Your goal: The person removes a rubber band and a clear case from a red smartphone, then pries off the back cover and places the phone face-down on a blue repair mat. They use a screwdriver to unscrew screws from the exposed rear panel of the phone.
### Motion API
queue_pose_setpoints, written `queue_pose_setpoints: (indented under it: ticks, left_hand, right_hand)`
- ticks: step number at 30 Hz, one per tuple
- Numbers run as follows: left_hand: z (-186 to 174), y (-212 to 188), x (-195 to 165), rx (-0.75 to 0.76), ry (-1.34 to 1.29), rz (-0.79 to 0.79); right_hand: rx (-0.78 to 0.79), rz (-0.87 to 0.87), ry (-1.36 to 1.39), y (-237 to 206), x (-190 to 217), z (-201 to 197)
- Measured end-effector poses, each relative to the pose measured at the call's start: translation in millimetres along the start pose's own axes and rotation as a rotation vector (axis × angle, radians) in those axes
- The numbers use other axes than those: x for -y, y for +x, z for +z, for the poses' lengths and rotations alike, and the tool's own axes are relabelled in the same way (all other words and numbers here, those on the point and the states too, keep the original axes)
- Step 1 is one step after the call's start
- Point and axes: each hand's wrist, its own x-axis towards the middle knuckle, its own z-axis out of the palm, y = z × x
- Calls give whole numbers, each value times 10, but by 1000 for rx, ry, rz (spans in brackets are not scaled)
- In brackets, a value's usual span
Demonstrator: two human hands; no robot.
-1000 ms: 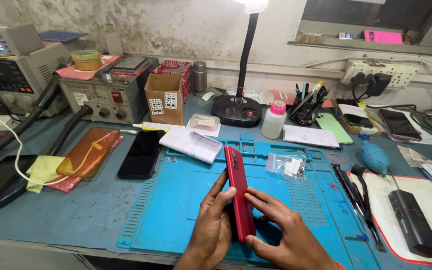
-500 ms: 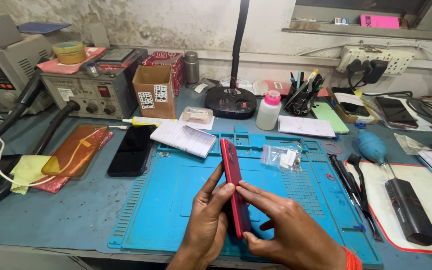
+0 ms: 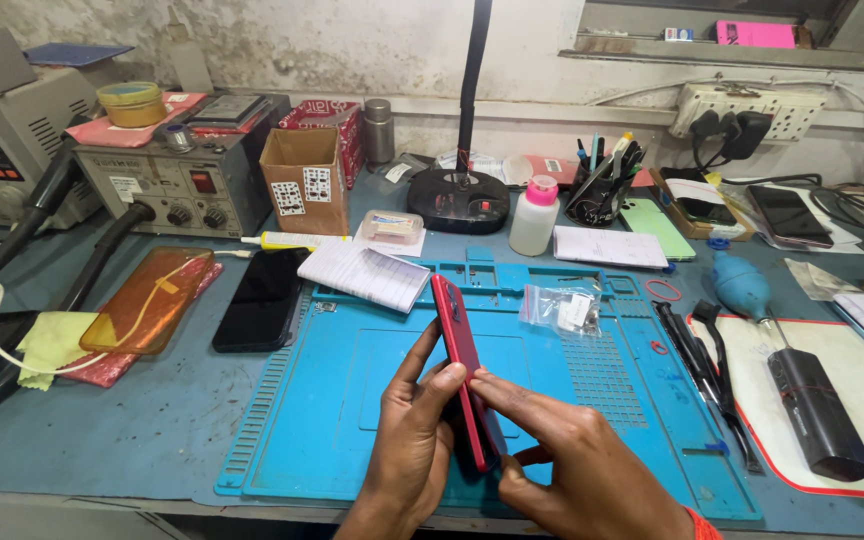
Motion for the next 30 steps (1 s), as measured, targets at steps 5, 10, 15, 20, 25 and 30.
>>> queue_pose_setpoints:
  ticks: [5, 10, 15, 20, 25, 30]
  left_hand:
    - [12, -29, -13, 19, 24, 3]
    - [5, -42, -26, 16, 49, -13]
    - [-4, -60, -38, 21, 42, -5]
    - [11, -84, -62, 40, 52, -6]
    - [28, -86, -63, 63, 37, 4]
    - [9, -84, -55, 71, 22, 11]
  right_hand:
    - [4, 21, 53, -30, -18, 8]
    - [-20, -2, 64, -64, -49, -5]
    - [-26, -187, 116, -72, -72, 25]
    - [-99, -34, 100, -14, -4, 28]
    - [-132, 223, 144, 100, 94, 44]
    - [-164, 225, 231, 103, 105, 101]
